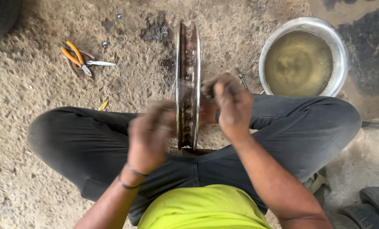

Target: The person sits on the ground and uses a wrench and their hands to tighten and adjust spokes on a bicycle wheel rim.

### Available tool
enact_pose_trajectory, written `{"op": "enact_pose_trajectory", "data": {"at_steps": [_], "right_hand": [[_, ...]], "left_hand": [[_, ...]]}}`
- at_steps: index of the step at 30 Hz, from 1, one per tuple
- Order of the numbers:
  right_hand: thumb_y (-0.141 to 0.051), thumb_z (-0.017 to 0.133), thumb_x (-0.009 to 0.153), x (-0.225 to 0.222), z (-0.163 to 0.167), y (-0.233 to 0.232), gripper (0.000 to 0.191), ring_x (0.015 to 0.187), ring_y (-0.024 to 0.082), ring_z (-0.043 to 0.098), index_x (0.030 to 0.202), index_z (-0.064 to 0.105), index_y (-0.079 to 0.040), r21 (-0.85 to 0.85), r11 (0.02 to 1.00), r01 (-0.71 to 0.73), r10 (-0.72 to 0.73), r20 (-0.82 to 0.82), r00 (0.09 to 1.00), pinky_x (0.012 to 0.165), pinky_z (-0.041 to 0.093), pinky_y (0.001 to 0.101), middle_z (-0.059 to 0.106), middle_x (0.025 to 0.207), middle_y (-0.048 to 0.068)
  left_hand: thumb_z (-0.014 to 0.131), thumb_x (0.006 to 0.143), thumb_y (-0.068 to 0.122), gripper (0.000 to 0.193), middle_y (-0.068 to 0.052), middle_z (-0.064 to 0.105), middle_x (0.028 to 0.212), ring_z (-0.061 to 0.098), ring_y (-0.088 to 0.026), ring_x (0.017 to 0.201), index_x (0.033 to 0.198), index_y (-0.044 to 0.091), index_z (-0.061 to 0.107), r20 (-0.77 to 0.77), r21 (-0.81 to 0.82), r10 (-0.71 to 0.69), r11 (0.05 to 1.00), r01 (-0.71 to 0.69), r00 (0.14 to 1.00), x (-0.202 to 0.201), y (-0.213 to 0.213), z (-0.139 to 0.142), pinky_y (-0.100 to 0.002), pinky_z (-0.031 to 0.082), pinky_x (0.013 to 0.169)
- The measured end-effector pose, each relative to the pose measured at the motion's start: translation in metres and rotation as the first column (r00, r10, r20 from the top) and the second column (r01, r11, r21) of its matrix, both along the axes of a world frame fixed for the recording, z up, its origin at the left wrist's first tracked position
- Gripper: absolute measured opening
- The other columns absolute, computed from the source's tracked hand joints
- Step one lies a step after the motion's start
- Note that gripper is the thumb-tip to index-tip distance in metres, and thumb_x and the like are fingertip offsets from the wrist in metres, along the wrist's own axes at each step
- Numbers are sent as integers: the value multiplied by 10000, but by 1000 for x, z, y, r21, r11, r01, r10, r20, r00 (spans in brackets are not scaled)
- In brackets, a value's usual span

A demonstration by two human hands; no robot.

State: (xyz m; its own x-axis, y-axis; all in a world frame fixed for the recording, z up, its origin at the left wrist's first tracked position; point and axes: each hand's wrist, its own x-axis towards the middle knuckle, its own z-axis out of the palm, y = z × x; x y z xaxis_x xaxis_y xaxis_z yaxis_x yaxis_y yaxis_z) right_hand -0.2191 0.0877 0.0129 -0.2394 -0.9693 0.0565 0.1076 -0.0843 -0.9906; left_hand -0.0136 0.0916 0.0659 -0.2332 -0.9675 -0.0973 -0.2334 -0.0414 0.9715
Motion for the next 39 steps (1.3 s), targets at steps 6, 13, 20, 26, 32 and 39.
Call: {"op": "enact_pose_trajectory", "data": {"at_steps": [6,13,20,26,32,39], "right_hand": [[-203,603,1124,2,23,20,172,857,177,679,1218,663,-73,-122,992,25,9,268,964,830,607,367,684,934,76],[-213,747,1017,-31,-42,-14,467,882,360,723,1332,542,64,373,928,9,296,-750,591,743,550,429,711,973,250],[-9,622,925,-31,-38,-16,285,844,220,715,1196,708,-25,569,800,-191,425,-312,849,775,582,369,791,988,145],[42,597,875,-12,-52,-21,348,886,197,734,1198,712,-17,369,899,-238,371,-349,861,829,571,339,772,996,102],[82,555,809,-8,-58,-24,311,821,179,672,1093,655,5,253,943,-218,282,-252,926,729,548,328,686,906,72],[-3,643,894,-17,-35,-8,118,632,113,593,979,579,-53,455,854,-252,213,137,967,542,491,273,595,776,53]], "left_hand": [[674,968,93,74,-65,688,913,654,-217,822,1031,101,636,243,-536,-179,794,286,953,-34,-15,7,-376,518,731],[716,1002,169,300,-150,655,1056,673,-215,950,1196,-12,576,141,-415,106,909,-39,984,-20,-53,-25,-357,592,791],[698,976,257,371,-153,654,1113,673,-201,956,1231,5,604,143,-15,-88,996,91,986,-35,-56,-69,-341,621,735],[561,1019,320,299,-136,697,930,674,-222,837,1156,70,653,77,133,-65,990,54,995,-38,-58,-88,-395,597,734],[573,1064,340,327,-106,665,954,644,-214,920,1029,48,718,223,3,-114,993,116,968,-25,-62,-97,-387,566,796],[558,1065,335,331,-37,666,853,626,-123,769,1056,30,686,-274,269,-224,916,298,935,-21,-71,-106,-303,548,688]]}}
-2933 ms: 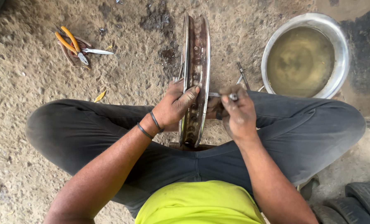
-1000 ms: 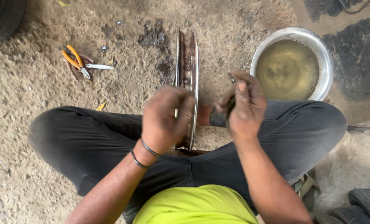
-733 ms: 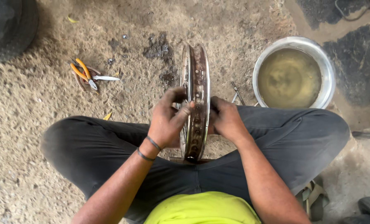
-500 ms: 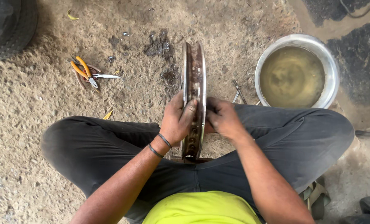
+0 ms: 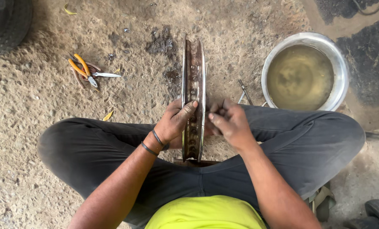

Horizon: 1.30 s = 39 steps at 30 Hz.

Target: The person sits on the ground and uses a wrench and their hands to tighten and adjust spokes on a bicycle wheel rim.

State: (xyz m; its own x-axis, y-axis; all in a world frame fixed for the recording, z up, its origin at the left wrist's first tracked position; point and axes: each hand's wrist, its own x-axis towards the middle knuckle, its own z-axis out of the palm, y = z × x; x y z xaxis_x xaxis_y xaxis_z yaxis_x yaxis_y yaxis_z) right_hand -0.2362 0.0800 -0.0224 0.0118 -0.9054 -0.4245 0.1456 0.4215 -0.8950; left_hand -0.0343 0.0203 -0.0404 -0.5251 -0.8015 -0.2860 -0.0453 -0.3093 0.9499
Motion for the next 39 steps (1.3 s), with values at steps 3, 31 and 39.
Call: {"op": "enact_pose_trajectory", "data": {"at_steps": [3,31,39], "right_hand": [[-27,692,909,-1,10,11,134,663,87,614,969,575,-52,-33,999,-3,5,88,996,542,514,254,612,799,24],[-73,696,891,11,-23,21,84,658,156,674,967,660,-74,-23,993,120,-99,416,904,587,572,289,701,812,75],[-112,722,909,1,-10,-2,132,715,161,690,1000,636,-72,6,978,209,-206,214,955,638,591,329,697,826,78]], "left_hand": [[558,1059,334,344,-28,691,863,642,-113,782,1049,20,700,-111,48,-28,998,33,993,1,-2,-1,-290,550,704],[549,1052,344,335,-54,688,845,661,-157,781,1008,38,678,-84,129,-28,991,39,996,1,-3,-7,-320,579,707],[581,1059,332,362,-47,670,863,613,-143,788,983,10,729,64,-24,19,1000,-18,998,2,0,-14,-324,533,710]]}}
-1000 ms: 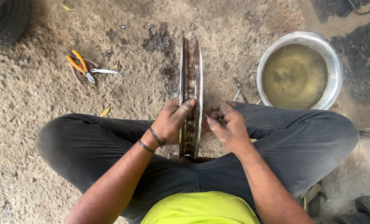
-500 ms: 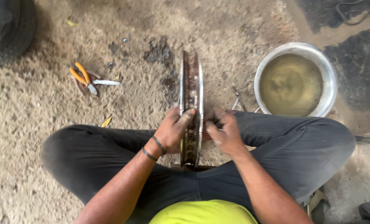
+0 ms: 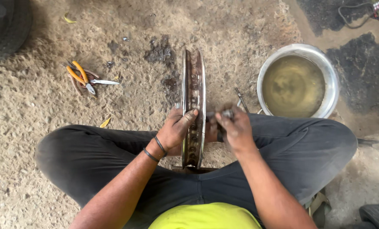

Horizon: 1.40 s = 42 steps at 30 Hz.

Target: The person sits on the ground and uses a wrench and their hands to tighten and adjust spokes on a bicycle wheel rim.

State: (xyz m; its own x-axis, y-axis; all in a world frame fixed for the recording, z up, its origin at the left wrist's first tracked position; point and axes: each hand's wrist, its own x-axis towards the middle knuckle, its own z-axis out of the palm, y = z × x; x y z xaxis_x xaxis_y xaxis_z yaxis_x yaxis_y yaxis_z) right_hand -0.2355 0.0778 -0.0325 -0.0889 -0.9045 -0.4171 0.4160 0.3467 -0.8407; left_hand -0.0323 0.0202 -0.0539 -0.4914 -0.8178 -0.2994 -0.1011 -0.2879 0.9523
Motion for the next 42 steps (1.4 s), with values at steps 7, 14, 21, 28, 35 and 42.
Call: {"op": "enact_pose_trajectory", "data": {"at_steps": [7,14,21,28,35,42], "right_hand": [[-121,780,939,0,-18,17,188,839,120,633,1002,612,-65,-140,990,-30,22,-52,998,792,543,263,591,844,-9],[-175,784,914,2,-14,7,156,772,76,538,971,648,-124,-109,993,-38,23,-137,990,728,469,237,555,816,-47],[-142,747,920,10,-11,-21,167,845,153,708,1063,715,-61,10,997,73,-73,162,984,791,590,326,741,932,51],[-145,763,1015,7,-40,-14,142,817,137,649,1102,734,-36,-75,994,83,-57,297,953,770,530,301,722,914,36],[-349,611,1015,22,-40,-17,347,1123,242,685,1132,716,-40,73,997,3,-4,14,1000,1046,515,384,754,1087,133],[-288,592,969,24,-26,-60,398,1167,254,662,1302,590,-70,402,896,-186,227,-58,972,1021,523,462,683,1242,166]], "left_hand": [[554,1051,405,421,-67,675,876,622,-182,840,975,32,733,56,-78,-58,995,62,997,2,-2,0,-347,529,792],[528,1073,425,445,-116,649,973,572,-244,974,991,50,752,188,-126,-94,985,118,978,5,-5,-6,-385,449,964],[557,1037,422,414,-119,613,1096,591,-236,1031,1126,54,724,22,-39,-39,998,40,999,3,1,-5,-400,491,949],[555,1072,380,410,-174,666,1092,624,-319,1077,1139,20,738,177,-175,-5,984,37,984,1,2,11,-430,512,999],[553,1060,410,651,-256,371,1644,308,-426,1558,1567,33,396,242,-532,102,845,44,965,4,-2,22,-512,264,1281],[502,1021,553,750,-244,339,1654,204,-457,1560,1562,40,422,458,-656,110,711,252,882,0,-18,30,-582,144,1233]]}}
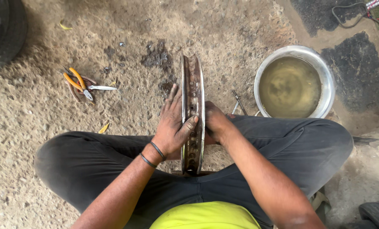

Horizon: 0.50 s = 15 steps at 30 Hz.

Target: The person sits on the ground and uses a wrench and their hands to tighten and adjust spokes on a bicycle wheel rim.

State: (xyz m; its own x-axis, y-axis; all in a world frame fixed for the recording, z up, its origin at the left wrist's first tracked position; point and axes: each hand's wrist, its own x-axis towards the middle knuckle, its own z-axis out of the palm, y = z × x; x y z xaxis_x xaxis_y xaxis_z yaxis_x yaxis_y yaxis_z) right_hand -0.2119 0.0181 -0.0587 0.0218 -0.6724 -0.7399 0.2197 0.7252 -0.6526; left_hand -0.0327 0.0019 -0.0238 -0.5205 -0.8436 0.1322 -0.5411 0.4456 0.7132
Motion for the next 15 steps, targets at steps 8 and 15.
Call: {"op": "enact_pose_trajectory", "data": {"at_steps": [8,15], "right_hand": [[-217,571,1010,12,-20,2,342,825,237,705,1201,637,59,-72,997,38,-36,39,999,781,635,396,686,996,193],[-125,614,960,9,-35,6,323,847,267,685,1250,601,17,-31,995,97,-96,39,995,765,606,428,697,1033,176]], "left_hand": [[391,976,714,758,-162,663,1281,574,-341,1246,1357,81,560,488,204,-78,978,-27,869,12,-6,39,-505,404,1167],[534,1055,420,702,-115,633,1026,604,-187,745,1506,-113,454,77,514,97,849,-123,992,26,70,44,-348,509,673]]}}
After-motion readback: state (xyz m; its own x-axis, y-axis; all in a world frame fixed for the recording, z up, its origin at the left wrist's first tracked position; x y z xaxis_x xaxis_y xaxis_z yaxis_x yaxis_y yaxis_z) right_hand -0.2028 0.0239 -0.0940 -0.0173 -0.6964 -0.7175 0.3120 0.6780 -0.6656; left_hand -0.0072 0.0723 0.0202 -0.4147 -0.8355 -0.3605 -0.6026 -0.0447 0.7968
